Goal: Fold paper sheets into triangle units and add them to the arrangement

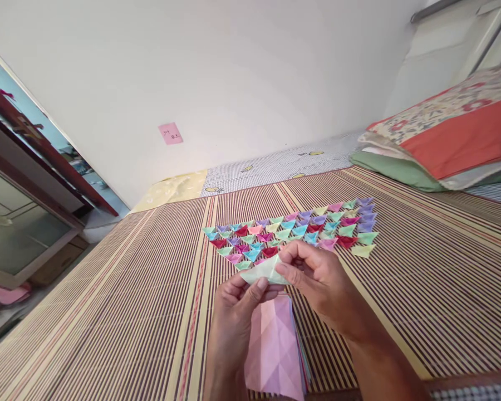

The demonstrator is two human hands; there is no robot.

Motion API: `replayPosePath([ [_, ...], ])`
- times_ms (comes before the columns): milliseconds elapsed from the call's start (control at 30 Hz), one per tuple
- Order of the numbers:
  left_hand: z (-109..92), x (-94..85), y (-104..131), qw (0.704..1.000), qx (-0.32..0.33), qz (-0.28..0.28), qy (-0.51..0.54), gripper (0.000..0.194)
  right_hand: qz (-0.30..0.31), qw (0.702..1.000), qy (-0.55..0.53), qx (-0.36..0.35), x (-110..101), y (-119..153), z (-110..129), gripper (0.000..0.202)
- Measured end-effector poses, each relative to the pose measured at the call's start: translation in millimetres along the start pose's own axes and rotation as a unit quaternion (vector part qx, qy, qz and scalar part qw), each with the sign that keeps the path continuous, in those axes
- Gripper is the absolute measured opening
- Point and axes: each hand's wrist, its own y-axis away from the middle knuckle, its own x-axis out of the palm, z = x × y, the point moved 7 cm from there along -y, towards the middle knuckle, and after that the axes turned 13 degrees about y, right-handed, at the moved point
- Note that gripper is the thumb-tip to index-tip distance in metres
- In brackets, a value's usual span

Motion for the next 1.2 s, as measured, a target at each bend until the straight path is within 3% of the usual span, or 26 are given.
replayPosePath([
  [200, -11, 2.7, 1, 0.998, 0.062, 0.009, 0.0, 0.007, -0.015, 0.999, 0.011, -0.035, -1, 4, 15, 0.018],
  [467, -19, 3.2, 6, 0.996, 0.078, 0.031, -0.017, 0.018, -0.03, 0.996, 0.065, -0.056, -2, 5, 25, 0.018],
  [833, -31, 9.5, 15, 0.977, 0.133, -0.033, -0.161, 0.014, -0.036, 0.987, 0.122, -0.094, 3, 5, 30, 0.018],
  [1067, -35, 15.7, 20, 0.97, 0.166, -0.068, -0.167, 0.008, -0.028, 0.987, 0.14, -0.068, 8, 6, 25, 0.019],
  [1200, -35, 15.9, 18, 0.967, 0.174, -0.053, -0.18, 0.015, -0.069, 0.979, 0.174, -0.084, 7, 8, 28, 0.015],
])
